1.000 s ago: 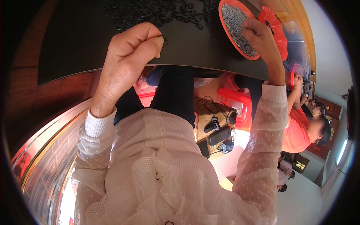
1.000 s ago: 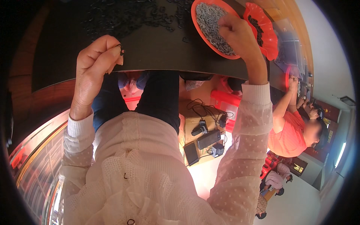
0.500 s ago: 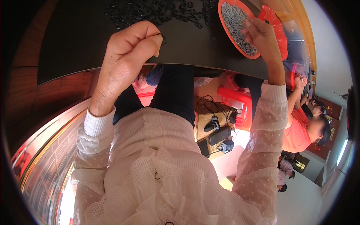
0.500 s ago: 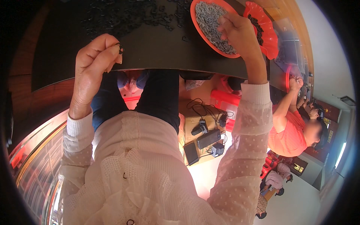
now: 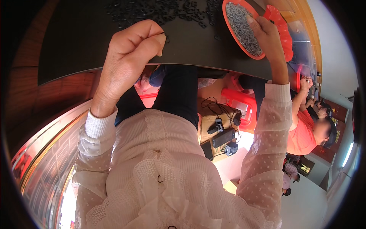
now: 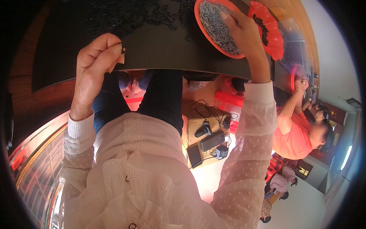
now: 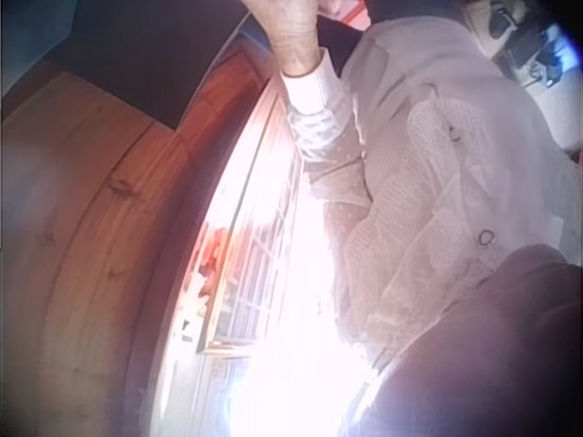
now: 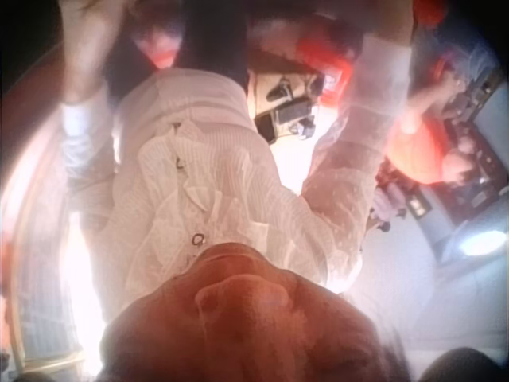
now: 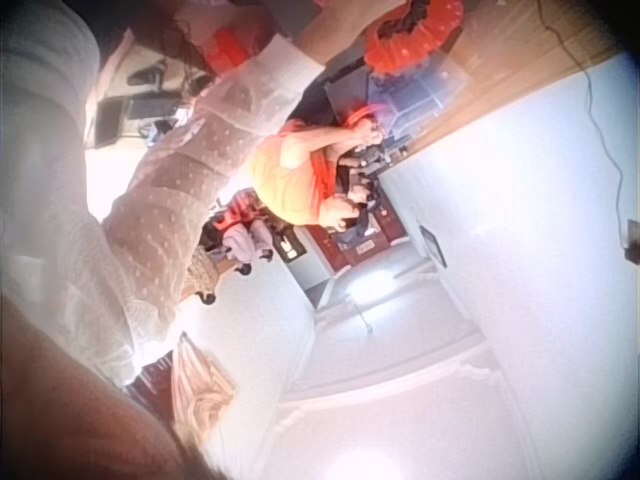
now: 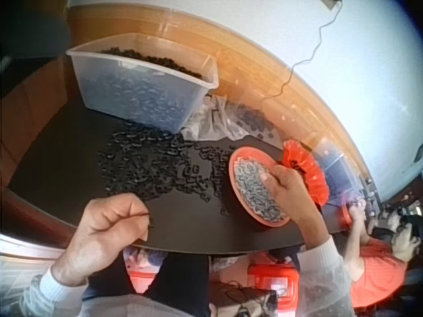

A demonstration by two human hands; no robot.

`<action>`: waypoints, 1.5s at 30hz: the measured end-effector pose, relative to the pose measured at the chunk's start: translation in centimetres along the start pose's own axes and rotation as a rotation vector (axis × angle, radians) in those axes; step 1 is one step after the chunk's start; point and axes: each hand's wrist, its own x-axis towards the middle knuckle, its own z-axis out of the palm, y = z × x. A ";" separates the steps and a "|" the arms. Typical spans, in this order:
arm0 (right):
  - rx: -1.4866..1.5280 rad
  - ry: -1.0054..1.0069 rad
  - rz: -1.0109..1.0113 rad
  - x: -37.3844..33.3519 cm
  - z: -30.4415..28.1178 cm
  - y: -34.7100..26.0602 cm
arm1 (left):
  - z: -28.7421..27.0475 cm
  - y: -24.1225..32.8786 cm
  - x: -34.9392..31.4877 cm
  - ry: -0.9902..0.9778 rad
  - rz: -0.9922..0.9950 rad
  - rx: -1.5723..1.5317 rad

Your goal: The person repeatedly picks up small screws from a red tray and black plastic parts from a table, then inserts the screws into the parts by hand. The assembled units are placed back onto the table. The process is repetitive and continues throughout the clip.

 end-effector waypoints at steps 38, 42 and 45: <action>0.718 -0.031 -0.040 -1.7 7.7 -15.9 | -0.7 -0.1 0.3 -0.022 -0.017 -0.110; 0.757 -0.022 -0.073 -1.4 8.7 -16.4 | -0.8 -0.4 0.3 0.014 0.052 -0.114; 0.755 -0.030 -0.067 -1.6 8.7 -16.6 | -0.9 -0.4 0.3 0.020 0.059 -0.120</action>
